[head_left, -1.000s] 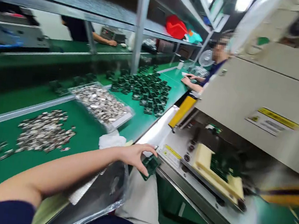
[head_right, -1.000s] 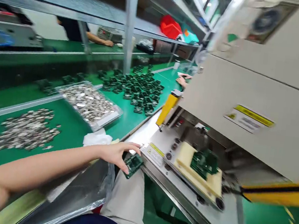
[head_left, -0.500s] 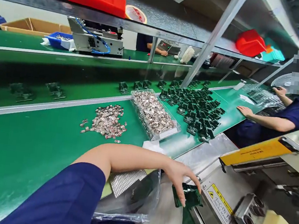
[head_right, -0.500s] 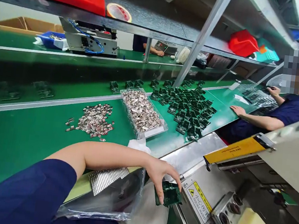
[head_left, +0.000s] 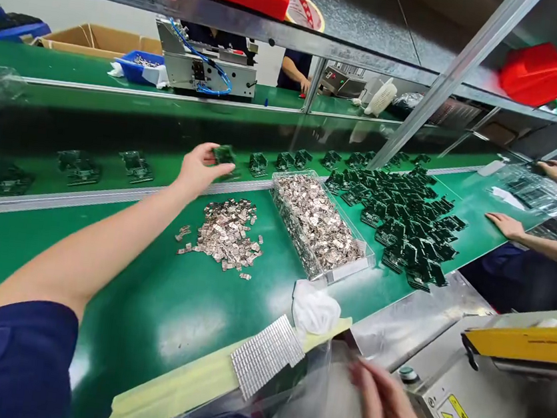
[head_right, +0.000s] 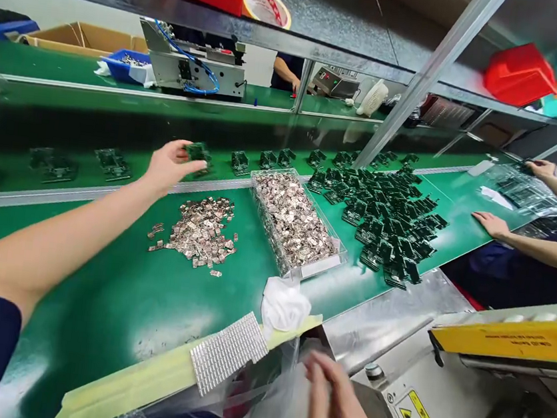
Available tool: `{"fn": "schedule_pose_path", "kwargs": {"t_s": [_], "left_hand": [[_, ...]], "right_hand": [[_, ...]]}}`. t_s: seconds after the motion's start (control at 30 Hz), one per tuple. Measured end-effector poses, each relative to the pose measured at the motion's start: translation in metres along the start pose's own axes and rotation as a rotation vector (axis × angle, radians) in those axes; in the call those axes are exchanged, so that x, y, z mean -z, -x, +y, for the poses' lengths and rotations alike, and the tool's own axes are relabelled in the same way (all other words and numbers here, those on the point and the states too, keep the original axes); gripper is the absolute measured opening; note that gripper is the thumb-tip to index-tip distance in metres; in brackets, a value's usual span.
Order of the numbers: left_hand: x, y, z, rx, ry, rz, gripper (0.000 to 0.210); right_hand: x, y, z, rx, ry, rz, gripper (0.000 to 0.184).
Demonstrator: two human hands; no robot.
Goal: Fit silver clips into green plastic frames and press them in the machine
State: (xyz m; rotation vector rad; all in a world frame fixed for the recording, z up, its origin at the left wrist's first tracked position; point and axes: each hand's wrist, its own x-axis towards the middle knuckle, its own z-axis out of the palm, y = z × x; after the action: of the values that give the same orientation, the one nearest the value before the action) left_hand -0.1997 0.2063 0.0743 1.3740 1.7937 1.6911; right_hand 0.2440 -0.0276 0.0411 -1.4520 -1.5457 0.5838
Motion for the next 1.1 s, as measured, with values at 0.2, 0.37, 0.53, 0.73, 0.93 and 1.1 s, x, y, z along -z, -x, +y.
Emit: {"fn": "schedule_pose_path", "kwargs": {"t_s": [0.2, 0.37, 0.53, 0.73, 0.93, 1.1], "left_hand": [[-0.016, -0.075, -0.074, 0.267, -0.314, 0.184, 0.071], [-0.041, -0.074, -0.081, 0.243, -0.286, 0.080, 0.084], [0.029, -0.026, -0.088, 0.058, -0.344, 0.151, 0.074], [0.133, 0.025, -0.098, -0.042, -0.543, 0.376, 0.067], [0.144, 0.009, -0.102, -0.090, -0.581, 0.388, 0.083], [0.142, -0.004, -0.105, 0.140, -0.673, 0.254, 0.063]], "right_hand": [[-0.141, -0.118, -0.062, 0.402, 0.199, -0.520, 0.025], [-0.210, -0.163, -0.079, 0.296, 0.594, -0.678, 0.023], [-0.237, -0.168, -0.080, 0.267, 0.608, -0.768, 0.021], [-0.240, -0.170, -0.087, 0.223, 0.613, -0.843, 0.021], [-0.236, -0.167, -0.094, 0.174, 0.655, -0.866, 0.028], [-0.234, -0.164, -0.089, 0.150, 0.625, -0.840, 0.037]]}}
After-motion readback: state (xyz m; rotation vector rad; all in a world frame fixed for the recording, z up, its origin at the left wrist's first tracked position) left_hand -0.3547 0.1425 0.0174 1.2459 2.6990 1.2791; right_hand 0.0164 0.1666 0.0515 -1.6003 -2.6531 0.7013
